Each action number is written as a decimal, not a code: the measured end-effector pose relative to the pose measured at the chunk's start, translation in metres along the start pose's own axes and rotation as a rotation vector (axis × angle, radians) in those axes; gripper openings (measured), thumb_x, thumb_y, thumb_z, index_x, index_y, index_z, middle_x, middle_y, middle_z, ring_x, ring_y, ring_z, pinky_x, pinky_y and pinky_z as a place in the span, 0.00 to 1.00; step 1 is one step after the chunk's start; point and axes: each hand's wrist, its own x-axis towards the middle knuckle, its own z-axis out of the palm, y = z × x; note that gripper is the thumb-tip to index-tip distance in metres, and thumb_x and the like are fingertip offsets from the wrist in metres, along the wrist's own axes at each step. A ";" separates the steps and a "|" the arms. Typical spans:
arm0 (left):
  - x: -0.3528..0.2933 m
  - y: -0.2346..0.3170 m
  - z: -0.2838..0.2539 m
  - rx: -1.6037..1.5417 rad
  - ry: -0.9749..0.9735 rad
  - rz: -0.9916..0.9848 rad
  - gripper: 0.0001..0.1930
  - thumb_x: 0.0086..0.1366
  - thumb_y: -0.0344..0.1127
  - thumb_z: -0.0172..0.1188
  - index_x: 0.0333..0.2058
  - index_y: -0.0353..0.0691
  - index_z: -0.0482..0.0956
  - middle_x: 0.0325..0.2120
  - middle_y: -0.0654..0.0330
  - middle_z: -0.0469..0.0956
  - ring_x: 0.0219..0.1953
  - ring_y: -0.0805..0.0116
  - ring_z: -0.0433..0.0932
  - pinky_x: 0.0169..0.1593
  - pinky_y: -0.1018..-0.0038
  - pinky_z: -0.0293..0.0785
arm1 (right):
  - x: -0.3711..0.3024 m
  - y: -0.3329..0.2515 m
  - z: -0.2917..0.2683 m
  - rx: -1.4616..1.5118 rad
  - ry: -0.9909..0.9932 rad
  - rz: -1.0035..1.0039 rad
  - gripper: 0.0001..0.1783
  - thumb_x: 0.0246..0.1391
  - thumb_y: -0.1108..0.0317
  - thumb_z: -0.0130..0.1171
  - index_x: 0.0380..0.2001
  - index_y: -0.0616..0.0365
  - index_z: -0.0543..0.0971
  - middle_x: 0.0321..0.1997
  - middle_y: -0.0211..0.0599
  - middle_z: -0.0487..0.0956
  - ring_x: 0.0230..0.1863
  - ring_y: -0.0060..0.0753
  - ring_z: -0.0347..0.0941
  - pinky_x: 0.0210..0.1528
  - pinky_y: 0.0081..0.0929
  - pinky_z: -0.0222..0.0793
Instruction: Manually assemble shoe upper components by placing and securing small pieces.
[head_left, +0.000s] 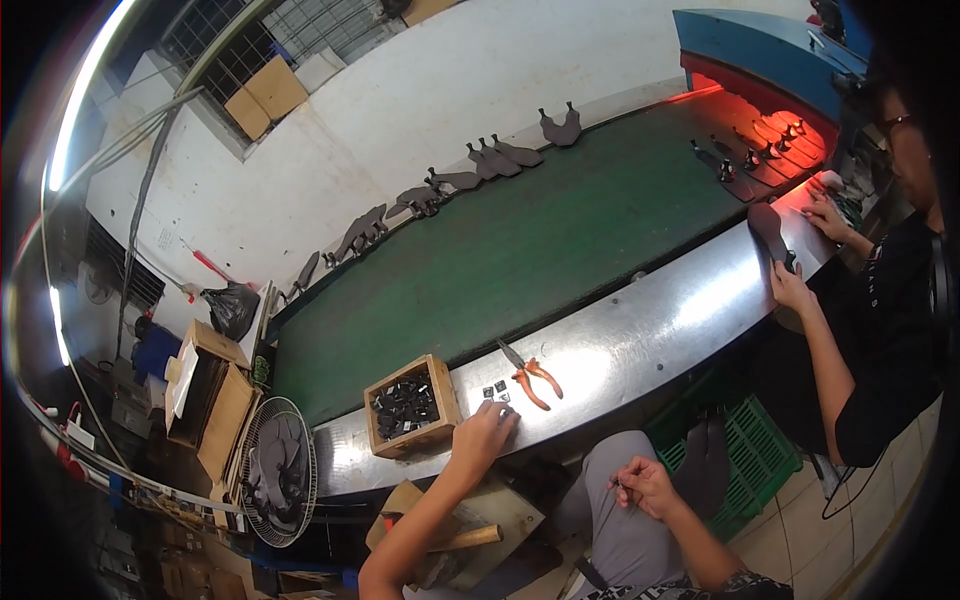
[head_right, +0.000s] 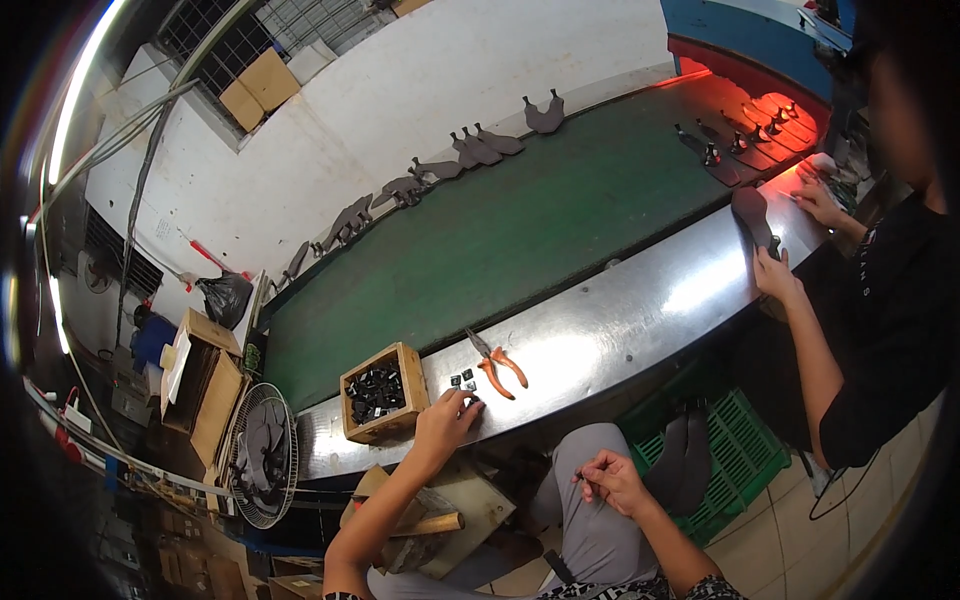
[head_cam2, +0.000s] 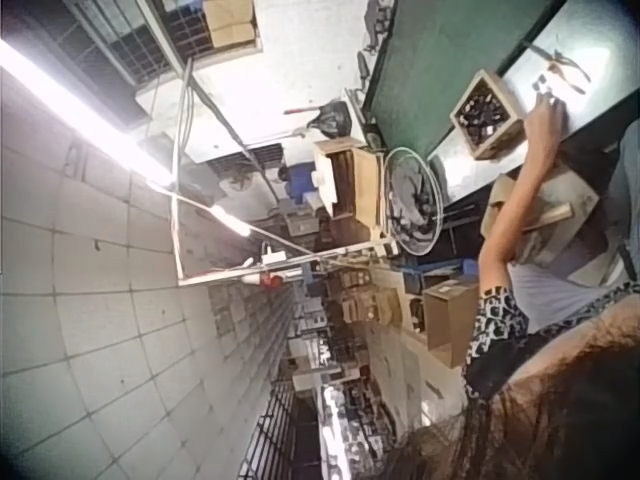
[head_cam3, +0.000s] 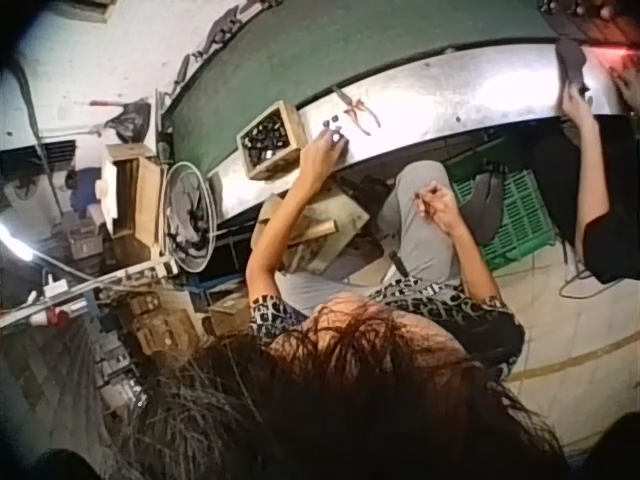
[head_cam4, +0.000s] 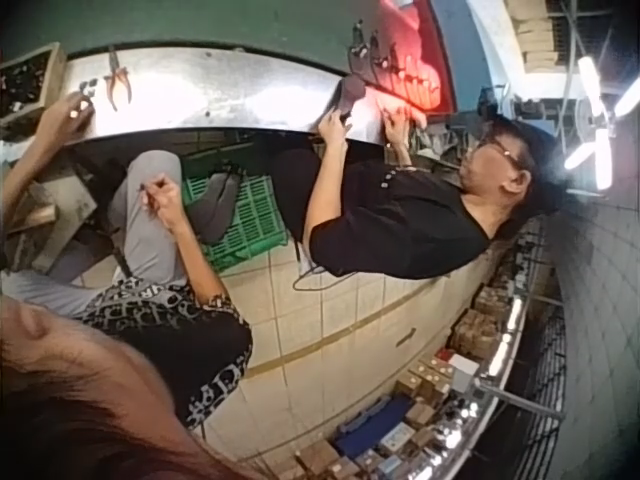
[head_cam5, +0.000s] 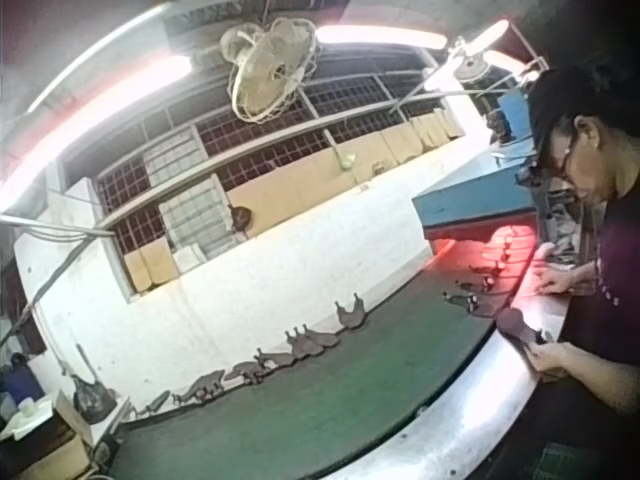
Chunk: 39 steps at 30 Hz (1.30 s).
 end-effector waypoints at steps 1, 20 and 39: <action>0.001 -0.001 0.001 0.001 0.005 0.002 0.11 0.62 0.43 0.61 0.37 0.42 0.78 0.31 0.57 0.78 0.29 0.54 0.80 0.30 0.62 0.75 | 0.000 0.000 0.000 0.000 0.000 0.000 0.05 0.60 0.76 0.56 0.30 0.61 0.70 0.35 0.55 0.78 0.26 0.32 0.75 0.28 0.30 0.74; 0.000 -0.075 -0.090 0.119 -0.014 -0.092 0.07 0.57 0.32 0.62 0.35 0.41 0.82 0.33 0.58 0.77 0.34 0.53 0.79 0.38 0.62 0.74 | 0.002 0.002 -0.004 -0.029 -0.016 0.008 0.05 0.59 0.76 0.57 0.31 0.60 0.70 0.37 0.55 0.78 0.26 0.34 0.75 0.28 0.33 0.75; -0.007 -0.098 -0.092 0.508 -0.004 0.309 0.06 0.55 0.32 0.62 0.33 0.44 0.81 0.30 0.65 0.75 0.30 0.66 0.78 0.30 0.69 0.75 | 0.001 0.002 -0.001 -0.034 -0.003 0.002 0.05 0.58 0.77 0.56 0.31 0.61 0.70 0.36 0.54 0.78 0.26 0.34 0.75 0.28 0.32 0.75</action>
